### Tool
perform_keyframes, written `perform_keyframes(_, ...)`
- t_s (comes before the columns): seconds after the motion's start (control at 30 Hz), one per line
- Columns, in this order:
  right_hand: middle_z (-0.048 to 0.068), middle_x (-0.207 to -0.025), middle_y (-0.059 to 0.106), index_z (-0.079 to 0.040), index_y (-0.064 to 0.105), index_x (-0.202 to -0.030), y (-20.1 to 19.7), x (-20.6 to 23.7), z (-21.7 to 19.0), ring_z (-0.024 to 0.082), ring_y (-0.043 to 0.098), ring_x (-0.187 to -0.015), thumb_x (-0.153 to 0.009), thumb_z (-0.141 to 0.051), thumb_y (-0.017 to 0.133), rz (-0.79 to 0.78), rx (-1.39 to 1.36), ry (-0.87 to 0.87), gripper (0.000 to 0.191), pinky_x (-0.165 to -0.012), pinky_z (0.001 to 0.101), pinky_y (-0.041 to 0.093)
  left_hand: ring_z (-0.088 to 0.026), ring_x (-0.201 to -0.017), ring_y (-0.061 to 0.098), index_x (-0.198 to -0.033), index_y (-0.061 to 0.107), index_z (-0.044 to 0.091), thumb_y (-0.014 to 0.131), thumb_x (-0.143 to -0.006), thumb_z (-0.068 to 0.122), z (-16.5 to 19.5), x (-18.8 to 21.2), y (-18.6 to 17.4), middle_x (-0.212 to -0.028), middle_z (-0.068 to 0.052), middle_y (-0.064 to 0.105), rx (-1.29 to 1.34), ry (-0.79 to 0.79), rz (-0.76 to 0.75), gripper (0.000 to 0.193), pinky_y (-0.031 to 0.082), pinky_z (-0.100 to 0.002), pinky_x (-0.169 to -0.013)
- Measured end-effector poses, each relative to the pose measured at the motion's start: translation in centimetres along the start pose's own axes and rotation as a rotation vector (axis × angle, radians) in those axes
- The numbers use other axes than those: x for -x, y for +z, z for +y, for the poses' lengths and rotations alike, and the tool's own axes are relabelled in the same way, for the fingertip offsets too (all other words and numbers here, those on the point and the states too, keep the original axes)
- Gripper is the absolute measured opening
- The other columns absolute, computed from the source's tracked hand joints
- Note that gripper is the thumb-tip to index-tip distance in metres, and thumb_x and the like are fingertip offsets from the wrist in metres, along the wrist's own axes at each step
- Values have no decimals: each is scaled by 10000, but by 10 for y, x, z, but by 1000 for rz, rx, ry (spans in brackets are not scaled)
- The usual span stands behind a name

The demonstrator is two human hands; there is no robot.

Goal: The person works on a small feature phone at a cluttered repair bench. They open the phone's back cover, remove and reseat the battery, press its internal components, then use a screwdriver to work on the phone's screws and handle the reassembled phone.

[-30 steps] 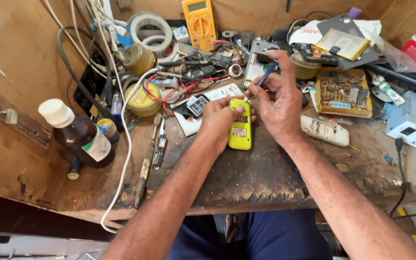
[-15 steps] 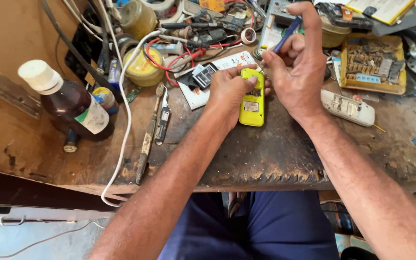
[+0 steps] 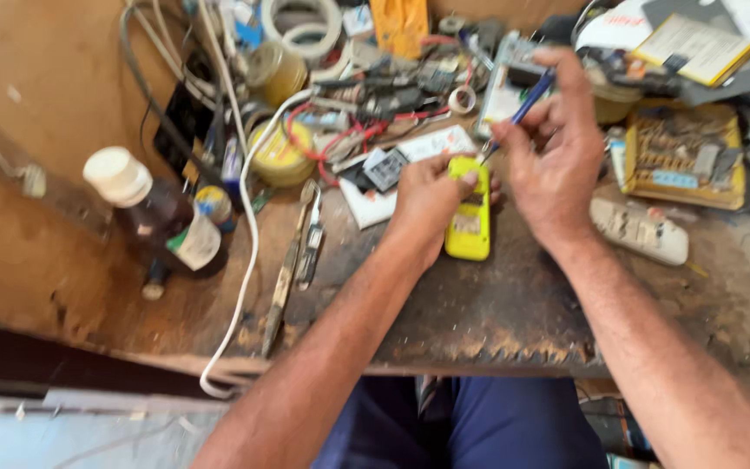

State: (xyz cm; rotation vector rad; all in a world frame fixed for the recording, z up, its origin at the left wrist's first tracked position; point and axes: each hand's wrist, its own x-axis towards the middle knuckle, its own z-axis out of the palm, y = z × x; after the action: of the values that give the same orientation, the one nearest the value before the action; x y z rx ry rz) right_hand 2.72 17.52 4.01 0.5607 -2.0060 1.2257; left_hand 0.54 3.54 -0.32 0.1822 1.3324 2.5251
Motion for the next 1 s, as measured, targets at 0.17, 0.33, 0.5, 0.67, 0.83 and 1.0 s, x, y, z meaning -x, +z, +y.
perform_keyframes(0.17, 27, -1020, 681, -88, 277, -1585, -5, -2, -9, 115, 717, -1000, -1038, 125, 589, -29, -205, 14, 665, -937, 270, 613, -268, -769, 746, -1270, 570, -78, 561, -927, -79, 3, 2, 4, -922, -197, 732, -37, 7, 7, 343, 634, -369, -689)
perform_keyframes(0.33, 68, -873, 648, -168, 442, -1575, -1, -5, -11, 118, 672, -813, -1024, 36, 773, 37, 18, 5, 674, -727, 234, 582, -262, -768, 744, -1247, 581, -86, 551, -940, -65, 10, 4, 7, -929, -199, 735, -2, -7, 19, 309, 641, -375, -697)
perform_keyframes(0.5, 39, -970, 688, -140, 395, -1572, -3, -4, -9, 98, 700, -920, -1077, 75, 677, 18, -149, 35, 608, -867, 256, 600, -258, -769, 746, -1247, 572, -69, 543, -936, -74, 15, 7, 8, -934, -204, 734, -25, -27, 36, 313, 642, -379, -704)
perform_keyframes(0.67, 23, -1038, 685, -111, 381, -1537, -4, -4, -9, 77, 682, -946, -1012, 87, 721, 20, -214, 39, 656, -892, 252, 595, -260, -766, 746, -1238, 585, -60, 532, -943, -58, 14, 5, 8, -932, -193, 734, -16, -19, 17, 300, 639, -379, -697)
perform_keyframes(0.83, 65, -877, 626, -91, 538, -1541, -2, -10, -11, 93, 593, -798, -1037, 101, 749, 111, -54, 75, 580, -728, 237, 519, -259, -761, 737, -1200, 585, -62, 533, -930, -77, 8, 5, 4, -915, -183, 729, -1, -6, 10, 275, 632, -377, -693)
perform_keyframes(1.0, -17, -994, 698, -69, 407, -1506, -7, -10, -15, 46, 693, -942, -981, 84, 650, 41, -272, 100, 598, -886, 213, 587, -245, -757, 733, -1219, 581, -61, 539, -937, -72, 5, 2, 5, -914, -171, 724, -27, 50, -11, 286, 625, -355, -683)
